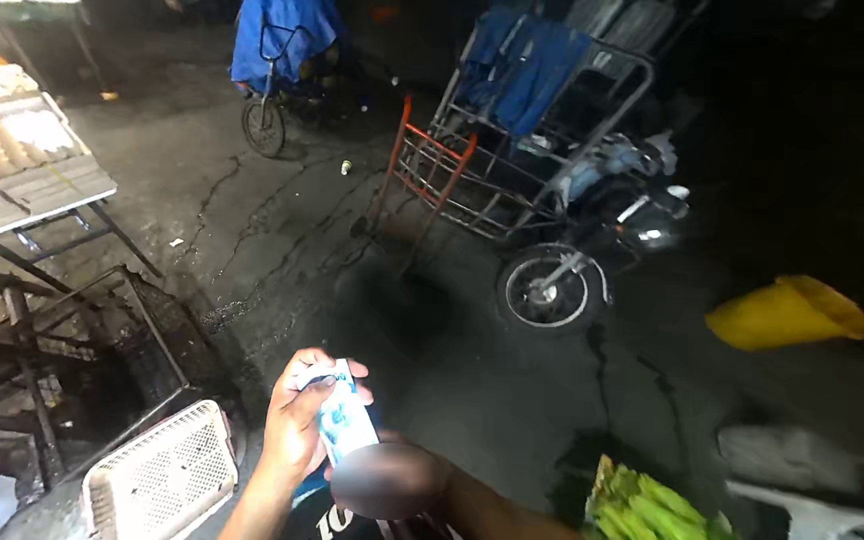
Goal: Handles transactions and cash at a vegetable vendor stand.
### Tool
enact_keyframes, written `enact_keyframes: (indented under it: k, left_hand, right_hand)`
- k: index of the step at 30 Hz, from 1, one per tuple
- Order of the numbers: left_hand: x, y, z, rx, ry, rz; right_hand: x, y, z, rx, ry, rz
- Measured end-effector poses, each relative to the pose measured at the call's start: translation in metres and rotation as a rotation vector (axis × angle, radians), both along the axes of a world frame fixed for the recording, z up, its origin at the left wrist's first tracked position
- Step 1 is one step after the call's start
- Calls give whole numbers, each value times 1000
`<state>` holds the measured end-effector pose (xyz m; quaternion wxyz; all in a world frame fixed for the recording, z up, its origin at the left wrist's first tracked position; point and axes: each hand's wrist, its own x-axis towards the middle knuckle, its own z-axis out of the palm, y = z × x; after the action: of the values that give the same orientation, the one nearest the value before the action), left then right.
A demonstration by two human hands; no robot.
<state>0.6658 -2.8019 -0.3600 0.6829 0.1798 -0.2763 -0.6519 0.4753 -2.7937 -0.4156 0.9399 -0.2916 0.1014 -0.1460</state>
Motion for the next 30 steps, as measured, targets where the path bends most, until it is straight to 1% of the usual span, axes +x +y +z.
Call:
enact_keyframes:
  k: [2, 3, 5, 7, 9, 11, 13, 14, 16, 20, 22, 24, 26, 27, 28, 30]
  left_hand:
    - [19, -47, -6, -9, 7, 13]
    - [31, -71, -14, -15, 15, 9]
    - [56, -122, -38, -5, 56, 29]
    - [90, -180, -60, 62, 102, 76]
    - [129, -247, -71, 124, 104, 105]
    - [166, -315, -62, 208, 67, 156]
    - [205, -380, -45, 243, 42, 195]
    - [228, -413, -38, 225, 36, 200]
    - [267, -473, -33, 195, 29, 215]
    - [336, -571, -24, 134, -54, 304]
    - [368, -618, -28, 109, -122, 316]
    - [398, -671, -48, 104, -163, 316]
    - [434, -734, -70, 103, -153, 365]
    - [452, -768, -75, 137, -137, 412]
    - [466, -802, -73, 198, -106, 469]
    - [506, -873, -55, 272, -87, 556]
  right_hand:
    - [18, -61, 2, 2, 30, 15]
    - [28, -93, 0, -23, 56, 31]
    - [48, -157, -14, -49, 128, 101]
    - [80, -222, -34, -78, 189, 185]
    - [119, -289, -48, -98, 211, 216]
    - [157, -352, -44, -36, 270, 153]
    - [198, -412, -24, 0, 320, 104]
    - [219, -449, -20, -8, 290, 134]
    - [255, -515, -22, -6, 213, 209]
    - [330, -628, -26, 20, 50, 291]
    - [366, -686, -37, -8, 37, 284]
    - [401, -750, -53, -71, 131, 255]
    - [443, -825, -68, -90, 169, 324]
    - [465, -862, -71, -92, 180, 379]
    - [483, -896, -69, -84, 191, 433]
    - [532, -963, -58, -101, 149, 495]
